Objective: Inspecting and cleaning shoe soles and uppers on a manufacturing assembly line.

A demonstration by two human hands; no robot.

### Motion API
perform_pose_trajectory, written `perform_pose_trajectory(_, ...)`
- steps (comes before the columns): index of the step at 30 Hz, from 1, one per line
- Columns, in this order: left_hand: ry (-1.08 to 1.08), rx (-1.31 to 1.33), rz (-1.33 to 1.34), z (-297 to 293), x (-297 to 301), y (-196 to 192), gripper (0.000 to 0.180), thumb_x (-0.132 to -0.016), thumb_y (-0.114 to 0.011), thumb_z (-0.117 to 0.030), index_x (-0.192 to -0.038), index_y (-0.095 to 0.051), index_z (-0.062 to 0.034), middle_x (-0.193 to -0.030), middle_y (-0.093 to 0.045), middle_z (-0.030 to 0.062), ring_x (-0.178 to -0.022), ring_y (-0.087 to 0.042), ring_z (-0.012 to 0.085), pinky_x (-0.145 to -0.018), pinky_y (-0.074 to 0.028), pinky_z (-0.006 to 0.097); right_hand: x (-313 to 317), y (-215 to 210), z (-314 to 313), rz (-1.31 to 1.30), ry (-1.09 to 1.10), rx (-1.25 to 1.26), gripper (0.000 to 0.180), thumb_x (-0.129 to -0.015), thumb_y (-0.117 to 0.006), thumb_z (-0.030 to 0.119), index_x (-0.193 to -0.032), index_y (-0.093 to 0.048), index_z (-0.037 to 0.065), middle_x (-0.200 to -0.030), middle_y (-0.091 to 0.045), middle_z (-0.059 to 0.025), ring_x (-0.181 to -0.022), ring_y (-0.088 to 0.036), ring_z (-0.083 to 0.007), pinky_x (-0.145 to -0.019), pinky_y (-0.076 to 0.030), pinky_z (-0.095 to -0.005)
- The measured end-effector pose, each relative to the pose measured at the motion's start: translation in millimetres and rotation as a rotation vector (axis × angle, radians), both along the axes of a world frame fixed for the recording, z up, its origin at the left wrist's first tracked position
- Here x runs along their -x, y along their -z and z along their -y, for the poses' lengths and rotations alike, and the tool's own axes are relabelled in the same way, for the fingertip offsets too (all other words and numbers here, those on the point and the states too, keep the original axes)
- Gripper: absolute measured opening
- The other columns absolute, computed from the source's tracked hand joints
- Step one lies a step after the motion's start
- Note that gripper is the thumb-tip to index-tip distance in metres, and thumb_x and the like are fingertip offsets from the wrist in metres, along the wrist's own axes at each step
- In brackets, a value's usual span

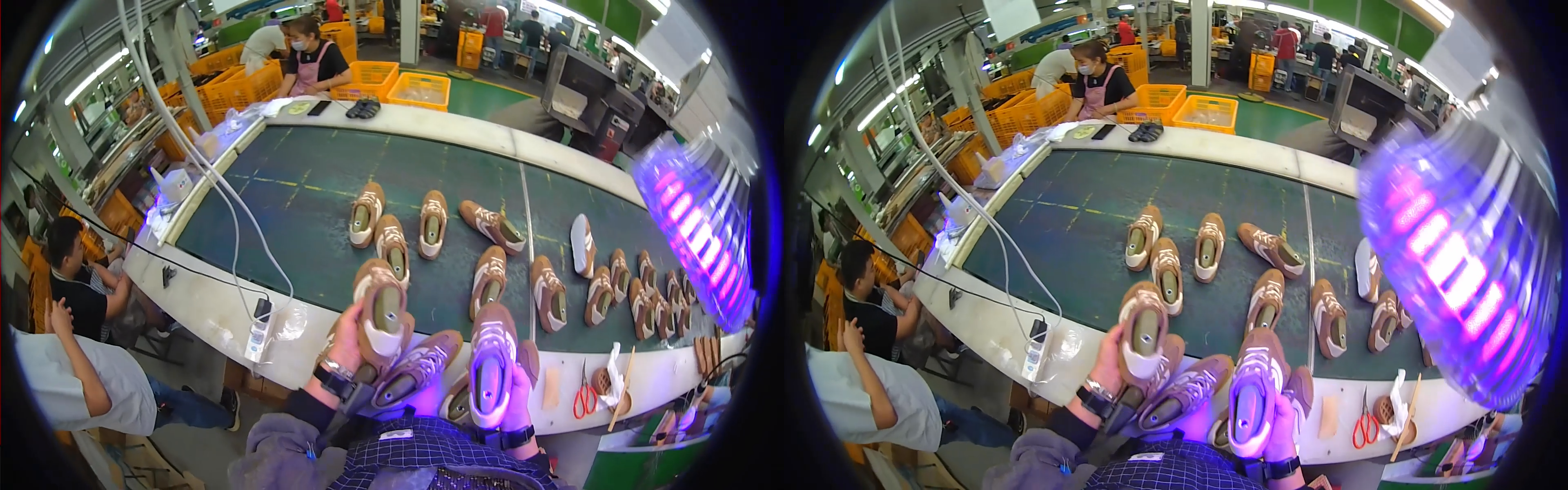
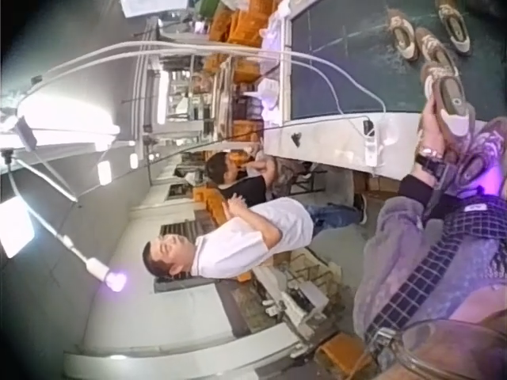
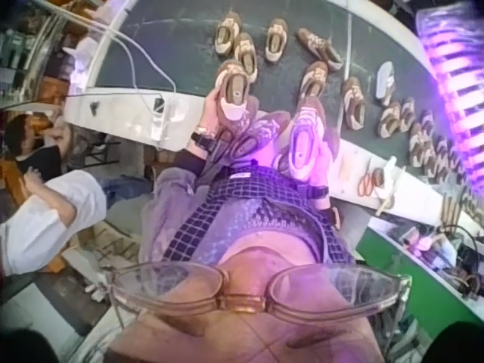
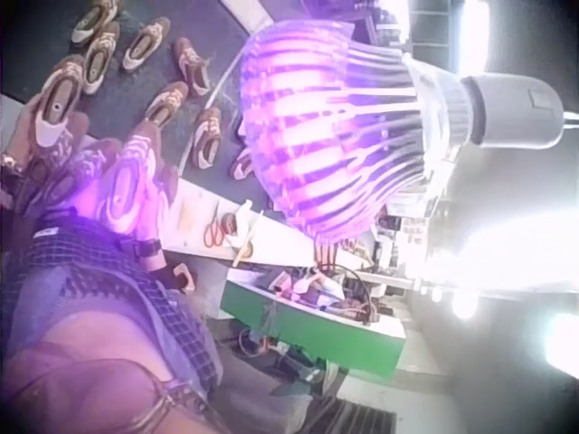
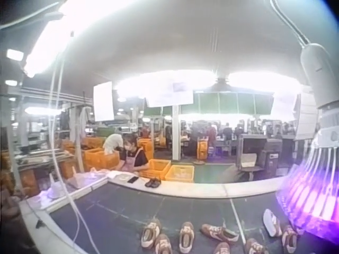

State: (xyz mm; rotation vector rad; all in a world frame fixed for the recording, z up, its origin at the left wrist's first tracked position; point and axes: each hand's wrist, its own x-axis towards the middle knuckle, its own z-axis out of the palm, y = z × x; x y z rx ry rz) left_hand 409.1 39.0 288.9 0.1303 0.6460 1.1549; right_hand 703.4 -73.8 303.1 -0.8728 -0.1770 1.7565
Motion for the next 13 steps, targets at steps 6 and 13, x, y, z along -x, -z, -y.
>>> perform_pose_trajectory(6,-0.316,-0.140,-0.195,-113.4,152.4,70.9,0.044,-0.094,-0.038,-0.036,-0.122,-0.050,-0.0032,-0.115,-0.058,0.0129,-0.099,-0.060,0.0287,-0.088,-0.048,0.041,33.9,-3.0,-29.6,-0.118,-0.346,0.011,0.081,-0.079,-0.052,0.051,-0.132,-0.031,-0.006,-0.123,-0.047,-0.0289,-0.103,-0.057,-0.0355,-0.085,-0.050,-0.0427)
perform_pose_trajectory(13,-0.437,-0.043,-1.005,-95.9,158.5,123.4,0.051,-0.083,-0.061,-0.022,-0.126,-0.045,0.0001,-0.126,-0.047,0.0141,-0.118,-0.043,0.0277,-0.101,-0.030,0.035,97.1,14.7,-156.6,-0.205,-0.554,-0.059,0.064,-0.084,-0.042,0.043,-0.129,-0.043,-0.001,-0.118,-0.055,-0.0249,-0.103,-0.058,-0.0379,-0.090,-0.048,-0.0392)
